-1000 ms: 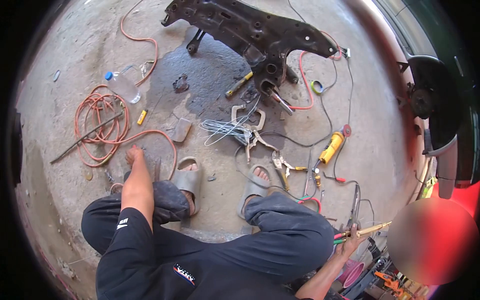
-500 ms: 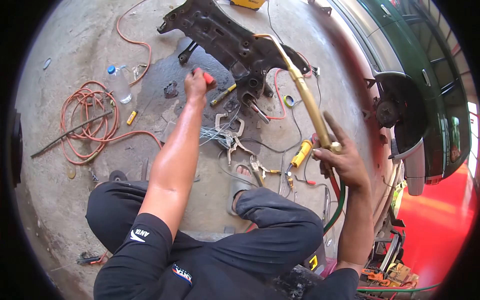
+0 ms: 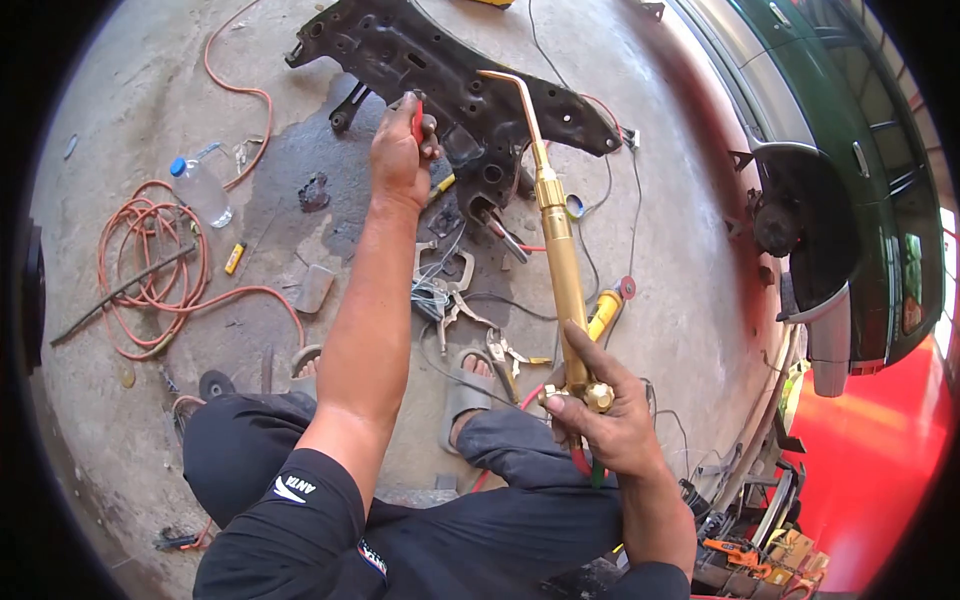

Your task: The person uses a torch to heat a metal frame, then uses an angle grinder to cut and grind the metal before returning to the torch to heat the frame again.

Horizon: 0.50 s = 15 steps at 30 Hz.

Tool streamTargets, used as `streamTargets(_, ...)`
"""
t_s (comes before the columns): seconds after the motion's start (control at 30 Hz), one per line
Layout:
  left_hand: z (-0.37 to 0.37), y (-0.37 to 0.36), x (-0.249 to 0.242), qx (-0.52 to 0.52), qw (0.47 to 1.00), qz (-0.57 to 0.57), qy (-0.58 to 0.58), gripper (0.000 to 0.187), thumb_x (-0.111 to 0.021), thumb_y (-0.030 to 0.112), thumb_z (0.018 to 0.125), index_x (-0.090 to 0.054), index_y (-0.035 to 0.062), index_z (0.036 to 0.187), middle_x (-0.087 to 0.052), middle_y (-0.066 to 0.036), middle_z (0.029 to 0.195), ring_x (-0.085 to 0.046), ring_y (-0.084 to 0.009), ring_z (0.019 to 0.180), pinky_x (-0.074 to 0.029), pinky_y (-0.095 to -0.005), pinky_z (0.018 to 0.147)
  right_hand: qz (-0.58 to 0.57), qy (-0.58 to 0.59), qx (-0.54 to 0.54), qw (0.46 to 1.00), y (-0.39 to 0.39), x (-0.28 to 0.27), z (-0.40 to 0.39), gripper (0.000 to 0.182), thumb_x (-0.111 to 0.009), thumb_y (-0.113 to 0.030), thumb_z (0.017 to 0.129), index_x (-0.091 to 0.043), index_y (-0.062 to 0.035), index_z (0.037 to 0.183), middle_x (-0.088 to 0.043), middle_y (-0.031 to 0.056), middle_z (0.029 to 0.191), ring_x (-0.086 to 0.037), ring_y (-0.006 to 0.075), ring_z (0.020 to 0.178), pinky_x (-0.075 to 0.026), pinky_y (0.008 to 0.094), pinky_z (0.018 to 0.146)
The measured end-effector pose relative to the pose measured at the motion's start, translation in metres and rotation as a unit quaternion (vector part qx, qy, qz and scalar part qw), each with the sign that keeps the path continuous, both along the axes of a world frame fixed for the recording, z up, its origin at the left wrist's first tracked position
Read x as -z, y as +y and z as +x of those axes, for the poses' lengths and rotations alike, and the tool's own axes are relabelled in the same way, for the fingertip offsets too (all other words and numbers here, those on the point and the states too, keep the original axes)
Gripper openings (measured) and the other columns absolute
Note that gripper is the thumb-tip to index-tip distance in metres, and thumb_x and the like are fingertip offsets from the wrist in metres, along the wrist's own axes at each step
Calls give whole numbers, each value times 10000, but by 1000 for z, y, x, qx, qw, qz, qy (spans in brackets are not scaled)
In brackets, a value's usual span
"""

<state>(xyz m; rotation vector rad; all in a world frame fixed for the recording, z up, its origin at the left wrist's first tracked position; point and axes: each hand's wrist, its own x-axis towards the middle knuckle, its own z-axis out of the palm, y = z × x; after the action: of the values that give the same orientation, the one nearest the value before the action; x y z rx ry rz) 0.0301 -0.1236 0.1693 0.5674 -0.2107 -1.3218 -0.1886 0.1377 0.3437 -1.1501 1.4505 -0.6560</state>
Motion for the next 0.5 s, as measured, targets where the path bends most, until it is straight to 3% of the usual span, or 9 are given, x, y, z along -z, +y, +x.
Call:
streamTargets(0.1,-17,-9,1,63,996,15,55,419,-481,409,1067,-675,40,1026,-501,15,686,-395,-87,522,-371,-295,555,-2,-10,16,1000,-7,4,2,752,-737,10,928,-402,-75,1595,-658,46,890,-628,105,640,-536,268,553)
streamTargets(0.33,-51,-32,2,73,985,1,154,424,-506,430,1063,-663,53,950,-472,18,647,-358,-97,493,-349,-290,546,67,-19,9,998,-11,12,-2,725,-738,3,941,-419,-77,1587,-650,23,812,-615,82,622,-516,250,549)
streamTargets(0.5,-50,-39,5,85,981,12,176,502,-514,547,1052,-617,86,881,-444,25,634,-322,-90,478,-295,-276,501,69,-31,-2,997,-16,18,-13,728,-738,25,934,-422,-72,1583,-644,39,958,-620,84,691,-529,247,577)
